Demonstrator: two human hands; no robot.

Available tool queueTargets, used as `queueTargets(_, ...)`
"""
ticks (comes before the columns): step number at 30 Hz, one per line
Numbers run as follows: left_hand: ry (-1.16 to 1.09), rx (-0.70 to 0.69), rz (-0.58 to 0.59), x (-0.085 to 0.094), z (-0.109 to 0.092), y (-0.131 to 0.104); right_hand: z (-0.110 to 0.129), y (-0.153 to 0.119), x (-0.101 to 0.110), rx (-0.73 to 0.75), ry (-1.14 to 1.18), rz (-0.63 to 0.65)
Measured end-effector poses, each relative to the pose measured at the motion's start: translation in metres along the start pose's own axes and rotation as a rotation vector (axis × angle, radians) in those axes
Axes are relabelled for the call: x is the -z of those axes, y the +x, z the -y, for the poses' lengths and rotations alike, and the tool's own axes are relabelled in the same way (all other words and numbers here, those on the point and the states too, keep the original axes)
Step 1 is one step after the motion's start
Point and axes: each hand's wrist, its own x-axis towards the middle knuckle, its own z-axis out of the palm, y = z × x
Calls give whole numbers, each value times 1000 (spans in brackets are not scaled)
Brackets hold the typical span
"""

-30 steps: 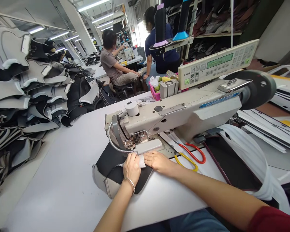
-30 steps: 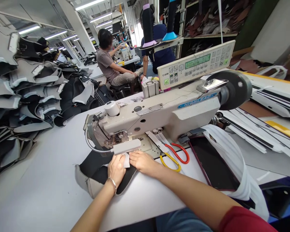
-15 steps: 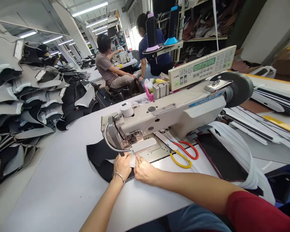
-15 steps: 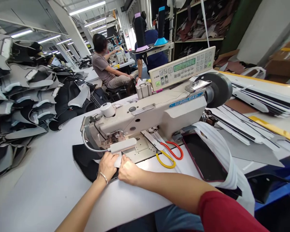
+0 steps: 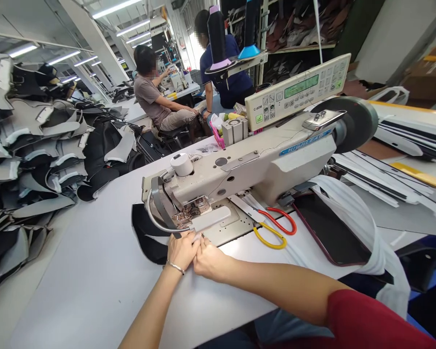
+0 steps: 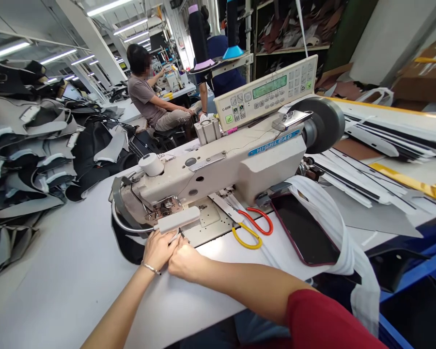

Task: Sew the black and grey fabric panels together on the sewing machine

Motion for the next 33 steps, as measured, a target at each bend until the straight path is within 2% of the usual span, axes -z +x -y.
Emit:
queueTargets(2,48,-25,29,0,-4,-3,-4,-5,0,39,35,-100)
queueTargets(4,65,-22,40,0,-9,-8,-5,-9,0,65,73,-143)
queueTargets(10,42,57,23,-4,-14,-13,-6,-9,4,92,116,-104)
queueTargets(18,71,21,1,-10,0,5,-7,-1,-9,7,78,-93)
queueTargets(22,-7,-49,-90,-16,5,0,7,-8,-10,-9,96,-162)
queueTargets(28,-216,-150,-290,-23,7,-19,22,-15,-2,15,99,-89)
queueTargets(33,-197,-221,-294,-24,8,-22,18,-15,-3,48,105,-85)
